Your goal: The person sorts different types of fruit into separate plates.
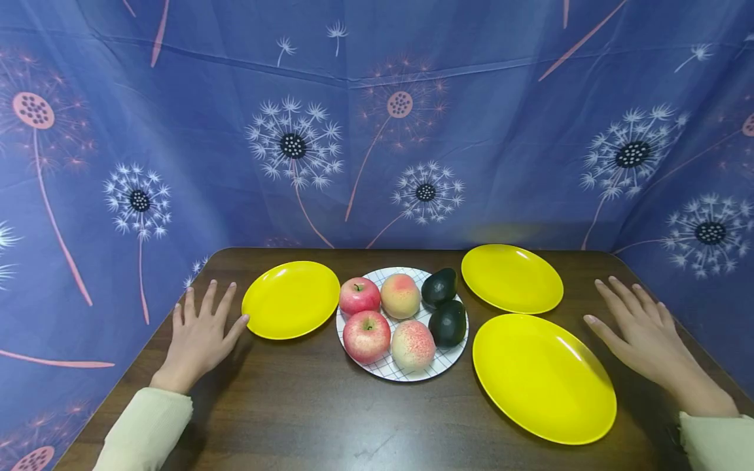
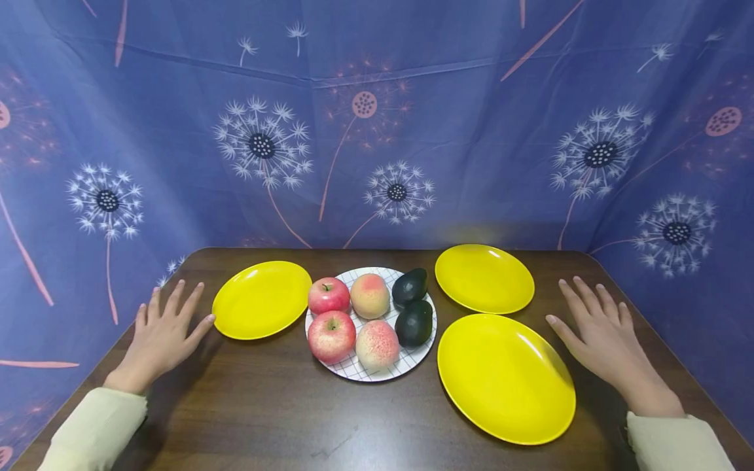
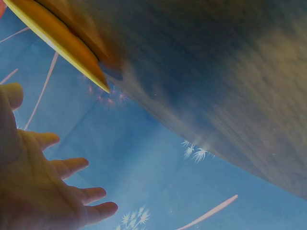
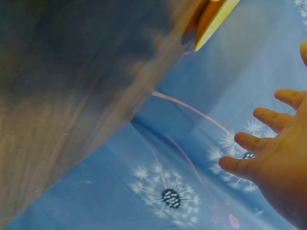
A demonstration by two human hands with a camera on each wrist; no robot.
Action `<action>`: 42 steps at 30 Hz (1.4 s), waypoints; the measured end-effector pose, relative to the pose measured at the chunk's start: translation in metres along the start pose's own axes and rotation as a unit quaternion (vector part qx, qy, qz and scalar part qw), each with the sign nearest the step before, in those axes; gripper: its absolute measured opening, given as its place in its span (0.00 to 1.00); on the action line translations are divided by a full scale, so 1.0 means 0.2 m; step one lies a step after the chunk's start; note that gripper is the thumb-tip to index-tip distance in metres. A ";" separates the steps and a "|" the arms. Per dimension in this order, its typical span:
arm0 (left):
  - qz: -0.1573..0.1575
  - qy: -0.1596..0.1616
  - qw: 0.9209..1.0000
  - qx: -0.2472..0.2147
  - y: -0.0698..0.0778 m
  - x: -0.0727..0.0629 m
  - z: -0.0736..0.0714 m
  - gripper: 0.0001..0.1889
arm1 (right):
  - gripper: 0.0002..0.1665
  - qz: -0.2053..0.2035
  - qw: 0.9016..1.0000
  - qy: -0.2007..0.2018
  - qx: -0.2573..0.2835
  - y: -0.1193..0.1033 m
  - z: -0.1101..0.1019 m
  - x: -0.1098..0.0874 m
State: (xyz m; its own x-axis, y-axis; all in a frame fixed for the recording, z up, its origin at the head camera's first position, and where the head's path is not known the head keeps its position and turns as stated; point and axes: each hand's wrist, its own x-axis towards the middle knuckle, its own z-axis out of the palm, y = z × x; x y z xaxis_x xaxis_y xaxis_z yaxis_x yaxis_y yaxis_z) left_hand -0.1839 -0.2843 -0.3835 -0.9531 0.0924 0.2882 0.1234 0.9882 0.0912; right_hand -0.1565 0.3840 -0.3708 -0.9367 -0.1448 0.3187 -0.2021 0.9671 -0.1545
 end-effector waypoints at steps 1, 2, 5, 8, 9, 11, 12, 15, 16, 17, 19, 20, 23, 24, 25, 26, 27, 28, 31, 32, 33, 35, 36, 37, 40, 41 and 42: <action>0.001 -0.002 1.000 0.001 0.00 0.01 0.00 0.38 | 0.43 -0.003 1.000 0.004 0.001 -0.01 0.00 0.00; 0.002 -0.003 1.000 0.002 0.01 0.01 0.00 0.38 | 0.43 -0.005 1.000 0.008 0.003 -0.03 -0.01 0.01; 0.003 -0.008 1.000 0.003 0.02 0.03 0.00 0.37 | 0.42 -0.019 1.000 0.017 0.005 -0.06 -0.02 0.03; 0.005 -0.010 1.000 0.005 0.03 0.05 0.01 0.36 | 0.40 -0.033 0.999 0.025 0.012 -0.11 -0.04 0.05; 0.005 -0.010 1.000 0.005 0.03 0.05 0.01 0.36 | 0.40 -0.038 0.999 0.027 0.014 -0.13 -0.04 0.06; 0.007 -0.008 1.000 0.004 0.04 0.07 0.01 0.35 | 0.39 -0.048 0.998 0.032 0.018 -0.17 -0.05 0.07; 0.008 -0.008 1.000 0.004 0.04 0.07 0.02 0.35 | 0.39 -0.052 0.998 0.034 0.019 -0.19 -0.06 0.08; 0.008 -0.011 1.000 0.002 0.04 0.09 0.02 0.33 | 0.38 -0.069 0.997 0.038 0.022 -0.25 -0.06 0.11; 0.008 -0.013 1.000 0.001 0.05 0.10 0.02 0.33 | 0.37 -0.076 0.996 0.038 0.023 -0.27 -0.06 0.12; 0.008 -0.016 1.000 0.000 0.05 0.10 0.03 0.32 | 0.37 -0.083 0.996 0.037 0.026 -0.29 -0.06 0.13; 0.009 -0.020 1.000 0.001 0.04 0.11 0.04 0.31 | 0.37 -0.098 0.994 0.038 0.028 -0.33 -0.06 0.14; 0.009 -0.022 1.000 0.002 0.04 0.11 0.04 0.31 | 0.36 -0.108 0.993 0.039 0.029 -0.34 -0.06 0.15; 0.009 -0.033 0.999 0.008 0.04 0.13 0.05 0.30 | 0.36 -0.137 0.989 0.049 0.031 -0.41 -0.05 0.18; 0.008 -0.037 0.999 0.011 0.04 0.13 0.06 0.31 | 0.36 -0.146 0.987 0.053 0.030 -0.43 -0.05 0.19; 0.007 -0.042 0.999 0.012 0.03 0.13 0.06 0.31 | 0.36 -0.154 0.986 0.055 0.030 -0.45 -0.04 0.20; 0.007 -0.046 0.999 0.015 0.03 0.14 0.06 0.31 | 0.36 -0.161 0.985 0.056 0.030 -0.47 -0.04 0.21; 0.006 -0.049 0.999 0.017 0.03 0.14 0.07 0.31 | 0.36 -0.166 0.984 0.058 0.029 -0.50 -0.03 0.22; 0.007 -0.050 0.999 0.019 0.03 0.15 0.07 0.31 | 0.36 -0.171 0.983 0.059 0.027 -0.52 -0.03 0.23; 0.011 -0.053 0.998 0.026 0.02 0.15 0.08 0.30 | 0.36 -0.184 0.981 0.050 0.025 -0.59 -0.01 0.26; 0.013 -0.053 0.998 0.029 0.02 0.15 0.09 0.30 | 0.36 -0.188 0.981 0.046 0.024 -0.61 0.00 0.27; 0.015 -0.053 0.998 0.030 0.02 0.15 0.09 0.29 | 0.35 -0.191 0.980 0.042 0.024 -0.63 0.01 0.28; 0.021 -0.054 0.998 0.034 0.01 0.15 0.10 0.29 | 0.35 -0.198 0.979 0.034 0.024 -0.67 0.03 0.29; 0.023 -0.054 0.998 0.035 0.01 0.15 0.10 0.29 | 0.35 -0.201 0.979 0.031 0.023 -0.69 0.03 0.30; 0.025 -0.054 0.998 0.036 0.01 0.15 0.10 0.28 | 0.35 -0.204 0.978 0.030 0.023 -0.71 0.04 0.30; 0.031 -0.053 0.997 0.039 0.01 0.15 0.11 0.28 | 0.34 -0.220 0.975 0.030 0.023 -0.76 0.06 0.33; 0.032 -0.053 0.997 0.038 0.01 0.15 0.11 0.27 | 0.34 -0.225 0.974 0.030 0.025 -0.78 0.06 0.33; 0.033 -0.053 0.997 0.037 0.02 0.15 0.11 0.27 | 0.33 -0.230 0.972 0.029 0.028 -0.80 0.07 0.34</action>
State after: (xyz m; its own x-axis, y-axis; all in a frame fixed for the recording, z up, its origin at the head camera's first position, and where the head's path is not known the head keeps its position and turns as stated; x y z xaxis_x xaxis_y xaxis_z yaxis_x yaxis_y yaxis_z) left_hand -0.2184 -0.2755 -0.3948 -0.9677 0.1666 0.1893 0.1701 0.9854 0.0027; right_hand -0.1916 0.2165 -0.3375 -0.7259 -0.5463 0.4180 -0.6129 0.7895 -0.0325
